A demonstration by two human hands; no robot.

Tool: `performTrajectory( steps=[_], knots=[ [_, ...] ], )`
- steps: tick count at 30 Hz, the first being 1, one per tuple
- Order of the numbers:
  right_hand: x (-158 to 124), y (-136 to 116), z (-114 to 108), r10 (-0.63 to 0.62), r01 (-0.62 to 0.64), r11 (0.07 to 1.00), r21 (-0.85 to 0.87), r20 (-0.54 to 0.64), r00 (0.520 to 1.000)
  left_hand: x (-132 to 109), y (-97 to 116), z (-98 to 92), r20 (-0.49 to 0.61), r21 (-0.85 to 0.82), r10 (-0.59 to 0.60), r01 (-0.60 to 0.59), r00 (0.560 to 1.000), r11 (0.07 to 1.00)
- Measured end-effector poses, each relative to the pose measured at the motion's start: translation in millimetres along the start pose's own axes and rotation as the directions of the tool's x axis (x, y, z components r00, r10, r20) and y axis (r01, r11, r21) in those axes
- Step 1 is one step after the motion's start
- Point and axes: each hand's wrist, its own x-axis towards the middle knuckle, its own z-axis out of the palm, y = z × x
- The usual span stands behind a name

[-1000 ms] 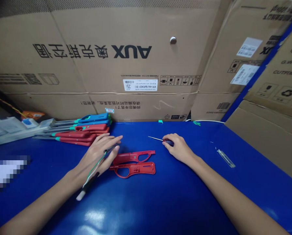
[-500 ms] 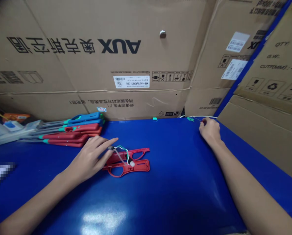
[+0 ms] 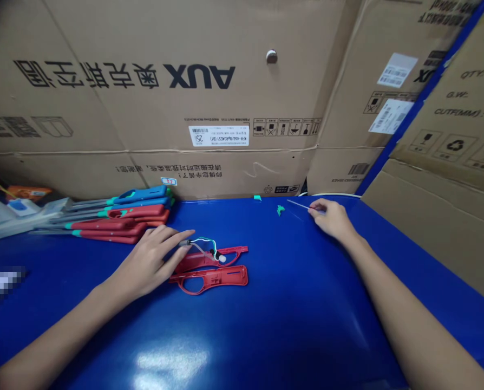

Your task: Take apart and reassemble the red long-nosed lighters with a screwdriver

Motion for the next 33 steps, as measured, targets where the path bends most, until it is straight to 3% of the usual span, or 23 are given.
performTrajectory(
  steps=[6,14,18,20,23,25,28,33],
  knots=[
    [-10.1,-34.6,14.5,-0.113,0.101,0.993,0.059,0.254,0.961,-0.9,-3.1,1.5,0.051,-0.007,-0.019,0.019,0.999,1.0],
    [-20.7,-56.4,25.0,-0.209,0.212,0.977,0.016,0.261,0.942,-2.9,-9.2,5.9,0.084,-0.014,0.008,-0.007,0.996,1.0],
    [-33.2,-81.3,22.6,-0.292,0.295,0.955,0.029,0.258,0.921,-2.8,-11.0,9.0,0.059,-0.022,0.009,-0.008,0.998,1.0],
    [-43.4,-98.6,18.0,-0.344,0.341,0.938,0.066,0.316,0.885,-2.5,-11.1,9.2,0.038,-0.039,0.024,-0.023,0.999,0.999],
    [-59.6,-124.8,7.7,-0.408,0.379,0.911,0.162,0.494,0.768,-2.1,-10.2,8.0,0.026,-0.081,0.014,-0.012,1.0,0.997],
    [-67.6,-140.7,-0.6,-0.412,0.384,0.907,0.172,0.55,0.726,-1.9,-9.3,6.8,0.028,-0.109,-0.007,0.01,1.0,0.994],
    [-73.2,-162.0,-11.3,-0.369,0.414,0.907,0.083,0.63,0.683,-2.2,-8.3,5.3,0.033,-0.148,-0.02,0.025,0.999,0.989],
    [-72.6,-183.6,-10.7,-0.233,0.428,0.903,-0.031,0.803,0.548,-2.5,-5.9,1.8,-0.002,-0.175,-0.012,0.011,1.0,0.985]
  ],
)
